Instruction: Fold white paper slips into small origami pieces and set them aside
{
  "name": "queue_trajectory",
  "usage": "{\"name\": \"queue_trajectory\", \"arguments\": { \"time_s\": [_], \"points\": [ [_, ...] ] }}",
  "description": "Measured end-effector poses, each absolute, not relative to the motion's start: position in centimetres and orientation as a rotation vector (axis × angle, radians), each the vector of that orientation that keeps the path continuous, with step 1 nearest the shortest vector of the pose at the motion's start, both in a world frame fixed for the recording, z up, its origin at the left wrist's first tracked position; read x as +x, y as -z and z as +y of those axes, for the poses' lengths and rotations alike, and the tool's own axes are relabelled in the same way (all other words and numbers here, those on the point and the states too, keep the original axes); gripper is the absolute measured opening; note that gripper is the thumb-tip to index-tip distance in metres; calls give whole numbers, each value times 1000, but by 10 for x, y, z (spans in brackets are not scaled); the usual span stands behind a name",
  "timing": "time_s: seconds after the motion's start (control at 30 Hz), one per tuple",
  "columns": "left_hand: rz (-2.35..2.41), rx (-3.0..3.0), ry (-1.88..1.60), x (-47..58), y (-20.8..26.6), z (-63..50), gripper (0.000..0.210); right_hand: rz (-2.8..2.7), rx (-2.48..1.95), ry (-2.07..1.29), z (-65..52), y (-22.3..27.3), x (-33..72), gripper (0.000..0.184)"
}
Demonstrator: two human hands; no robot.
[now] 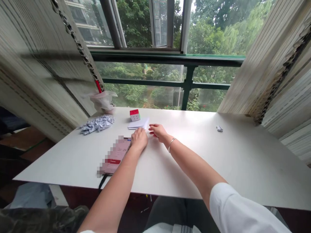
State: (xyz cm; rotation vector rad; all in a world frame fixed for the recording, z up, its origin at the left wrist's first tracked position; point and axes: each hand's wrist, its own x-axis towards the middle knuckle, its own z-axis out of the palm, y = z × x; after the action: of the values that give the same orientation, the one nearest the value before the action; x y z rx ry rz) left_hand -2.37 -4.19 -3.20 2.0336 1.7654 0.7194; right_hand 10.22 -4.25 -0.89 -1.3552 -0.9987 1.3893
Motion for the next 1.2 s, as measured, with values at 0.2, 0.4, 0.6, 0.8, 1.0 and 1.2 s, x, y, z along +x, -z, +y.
{"name": "queue_trajectory", "arguments": {
  "time_s": [0.2,0.4,0.6,0.8,1.0,1.2],
  "points": [
    [1816,2229,-498,-23,37,-35,48,-1013,-1312,-1445,-20,8,84,32],
    [1839,2251,-520,-21,38,-39,45,-1031,-1310,-1450,-6,18,79,33],
    [1813,2183,-672,-20,41,-42,39,-1059,-1321,-1454,-1,25,76,35],
    [1941,2289,-579,-19,46,-42,34,-1066,-1324,-1438,-1,27,77,37],
    [1882,2137,-709,-21,44,-40,30,-1105,-1328,-1414,-3,28,77,39],
    [1395,1209,-1328,-25,37,-35,24,-1113,-1344,-1364,-10,26,77,50]
  ]
}}
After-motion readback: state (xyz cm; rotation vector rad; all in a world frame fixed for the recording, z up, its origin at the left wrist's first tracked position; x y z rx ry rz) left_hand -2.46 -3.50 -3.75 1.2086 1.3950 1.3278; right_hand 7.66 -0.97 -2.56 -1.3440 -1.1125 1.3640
